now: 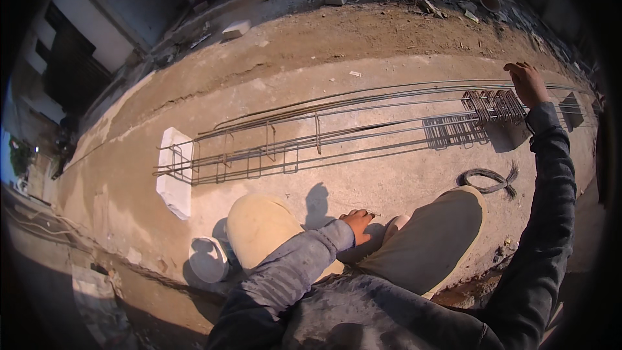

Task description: The person assembles a rebar cage by hand, positioning wire ties around rebar intersections and twisting them using pliers. The person handles rebar rods and stirrups, then moves to a different section of the rebar to continue the process.

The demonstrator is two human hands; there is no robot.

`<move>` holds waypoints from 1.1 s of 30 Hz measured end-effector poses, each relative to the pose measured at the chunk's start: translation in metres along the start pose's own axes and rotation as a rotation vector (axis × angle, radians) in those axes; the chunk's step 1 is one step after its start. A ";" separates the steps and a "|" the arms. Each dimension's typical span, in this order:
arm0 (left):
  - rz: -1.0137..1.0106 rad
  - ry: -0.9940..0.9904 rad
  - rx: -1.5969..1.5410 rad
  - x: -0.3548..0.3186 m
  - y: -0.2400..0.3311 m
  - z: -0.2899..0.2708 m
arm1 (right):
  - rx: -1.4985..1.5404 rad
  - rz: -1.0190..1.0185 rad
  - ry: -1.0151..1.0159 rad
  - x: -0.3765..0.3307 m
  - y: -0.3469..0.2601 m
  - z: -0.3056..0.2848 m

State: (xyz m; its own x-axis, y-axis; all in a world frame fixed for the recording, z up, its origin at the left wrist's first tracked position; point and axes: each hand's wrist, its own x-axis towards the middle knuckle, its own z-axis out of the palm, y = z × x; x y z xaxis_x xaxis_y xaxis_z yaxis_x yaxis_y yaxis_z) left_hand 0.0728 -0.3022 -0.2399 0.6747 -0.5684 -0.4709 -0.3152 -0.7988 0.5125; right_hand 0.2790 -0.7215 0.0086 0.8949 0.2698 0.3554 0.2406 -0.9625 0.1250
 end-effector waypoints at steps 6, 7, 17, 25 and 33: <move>0.086 0.034 -0.012 -0.009 -0.007 -0.025 | 0.812 0.045 -0.350 -0.037 -0.120 0.086; 0.122 0.084 -0.023 -0.011 -0.007 -0.035 | 1.104 0.079 -0.321 -0.041 -0.145 0.126; -0.037 0.419 0.086 -0.062 -0.070 -0.183 | 1.841 0.795 -0.677 -0.065 -0.446 0.309; -0.164 0.430 0.012 0.009 -0.148 -0.207 | 2.016 1.170 -0.464 -0.085 -0.498 0.359; -0.131 0.508 -0.155 0.065 -0.219 -0.175 | 2.061 1.020 -0.362 -0.061 -0.486 0.364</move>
State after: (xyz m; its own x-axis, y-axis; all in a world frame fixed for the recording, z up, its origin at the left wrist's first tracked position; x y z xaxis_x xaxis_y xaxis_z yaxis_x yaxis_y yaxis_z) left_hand 0.3026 -0.1299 -0.2567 0.9514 -0.2683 -0.1511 -0.1307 -0.7961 0.5909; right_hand 0.2447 -0.2798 -0.4108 0.8777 0.0681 -0.4744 -0.4496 0.4598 -0.7658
